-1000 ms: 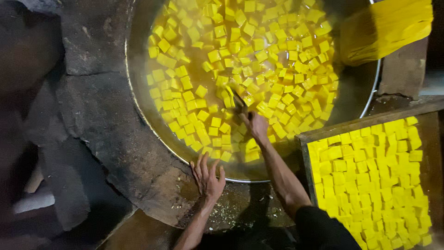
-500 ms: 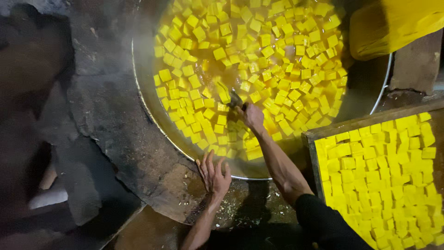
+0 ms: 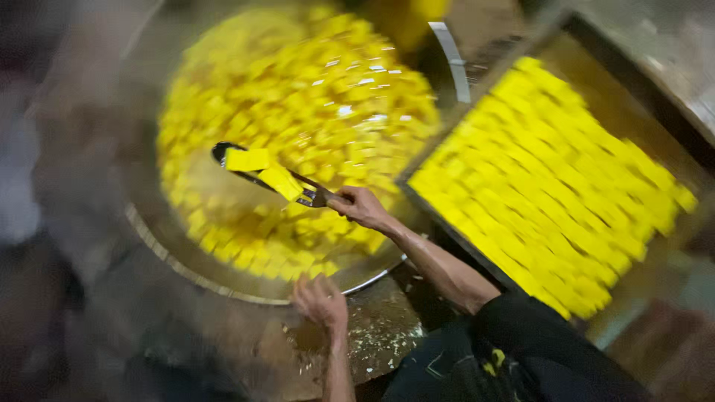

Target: The person uses a slotted skimmer to scoop fried yellow tofu cubes out of a large hot vat of oil or water and transfers them into a wooden draining tray, arranging the cubes to fill the tray. They carry a plastic bucket of liquid across the workspace at the start and repeatedly refill the tray with tofu from the vat.

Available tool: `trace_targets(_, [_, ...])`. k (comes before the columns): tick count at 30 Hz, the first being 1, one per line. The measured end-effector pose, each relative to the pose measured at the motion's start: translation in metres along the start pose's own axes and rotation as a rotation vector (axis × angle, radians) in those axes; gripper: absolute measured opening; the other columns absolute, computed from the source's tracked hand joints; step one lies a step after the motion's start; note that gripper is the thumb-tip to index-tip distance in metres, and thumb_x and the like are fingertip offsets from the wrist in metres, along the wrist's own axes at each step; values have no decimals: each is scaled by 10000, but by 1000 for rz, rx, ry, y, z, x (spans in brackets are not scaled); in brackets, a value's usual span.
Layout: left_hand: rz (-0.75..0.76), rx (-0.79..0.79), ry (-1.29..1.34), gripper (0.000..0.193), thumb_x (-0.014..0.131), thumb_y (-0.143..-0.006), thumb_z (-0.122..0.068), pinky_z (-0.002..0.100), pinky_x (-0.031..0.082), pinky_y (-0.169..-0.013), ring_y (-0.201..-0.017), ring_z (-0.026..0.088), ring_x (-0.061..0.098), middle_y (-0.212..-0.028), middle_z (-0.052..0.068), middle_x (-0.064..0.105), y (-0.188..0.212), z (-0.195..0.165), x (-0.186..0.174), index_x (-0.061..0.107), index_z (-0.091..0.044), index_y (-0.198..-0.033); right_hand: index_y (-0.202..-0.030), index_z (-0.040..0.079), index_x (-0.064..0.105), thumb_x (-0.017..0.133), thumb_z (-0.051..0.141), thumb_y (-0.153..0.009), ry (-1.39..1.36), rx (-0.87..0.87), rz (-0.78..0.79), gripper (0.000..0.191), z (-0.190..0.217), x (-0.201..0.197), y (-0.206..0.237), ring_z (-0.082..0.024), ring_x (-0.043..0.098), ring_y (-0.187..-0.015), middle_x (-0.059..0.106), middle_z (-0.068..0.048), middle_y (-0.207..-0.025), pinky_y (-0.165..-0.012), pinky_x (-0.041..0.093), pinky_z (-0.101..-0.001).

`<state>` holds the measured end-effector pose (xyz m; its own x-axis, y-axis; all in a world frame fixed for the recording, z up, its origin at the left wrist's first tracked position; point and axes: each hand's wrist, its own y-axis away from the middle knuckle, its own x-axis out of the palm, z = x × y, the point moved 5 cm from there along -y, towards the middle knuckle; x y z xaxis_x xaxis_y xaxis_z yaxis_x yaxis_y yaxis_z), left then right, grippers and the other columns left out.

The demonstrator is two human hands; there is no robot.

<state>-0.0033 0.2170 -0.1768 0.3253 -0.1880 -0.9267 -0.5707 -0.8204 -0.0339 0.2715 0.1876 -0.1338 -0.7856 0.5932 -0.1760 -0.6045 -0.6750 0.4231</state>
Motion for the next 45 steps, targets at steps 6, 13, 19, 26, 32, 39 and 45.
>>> trace_targets(6, [-136,28,-53,171,705,-908,-195,585,269,-1239,-1414,287,429,-1471,91,561,15,3,0,735,-117,-1056,-1018,33,764,688,450,-980,44,-7,-326,426,-50,-210,102,-94,609,-596,676,-25,-718,-538,491,-286])
trace_targets(13, [-254,78,93,175,695,-946,-156,561,349,-1169,-1389,350,482,-1420,125,591,-12,-27,-15,706,-82,-1104,-1025,94,788,679,511,-962,470,215,-791,436,-96,-449,240,-221,697,-681,749,-100,-790,-658,525,-396])
trace_targets(19, [-329,427,236,172,695,-939,-100,579,356,-1114,-1295,401,509,-1335,194,600,-71,-168,-8,681,-40,-1100,-1069,104,788,699,517,-949,647,173,-856,440,-95,-541,226,-389,713,-857,736,-203,-897,-763,540,-491])
trace_targets(26, [-191,736,445,199,700,-884,-79,537,413,-1040,-1171,374,599,-1217,159,660,-122,-360,37,689,-48,-1080,-1017,68,673,715,433,-993,1040,-35,-846,368,-99,-561,200,-362,694,-864,710,-148,-957,-702,529,-495])
trace_targets(32, [-107,917,562,206,721,-921,-96,496,436,-1005,-1133,343,599,-1202,153,656,-151,-508,90,700,-51,-1121,-1028,102,643,724,390,-1009,1129,-112,-840,299,-124,-549,214,-283,689,-835,660,-82,-954,-682,539,-410])
trace_targets(39, [188,1200,253,366,727,-922,-187,579,350,-1130,-1219,326,585,-1252,115,638,-166,-644,160,605,-76,-1248,-1071,63,681,776,337,-960,1003,-130,-969,311,-145,-553,245,-289,703,-860,701,-95,-994,-688,551,-390])
trace_targets(45, [17,1547,-121,759,690,-785,-538,616,122,-1190,-1473,385,368,-1455,184,557,-164,-701,181,618,1,-1315,-1045,75,677,769,321,-956,974,13,-1001,278,-170,-551,291,-307,705,-850,709,-99,-991,-691,539,-412])
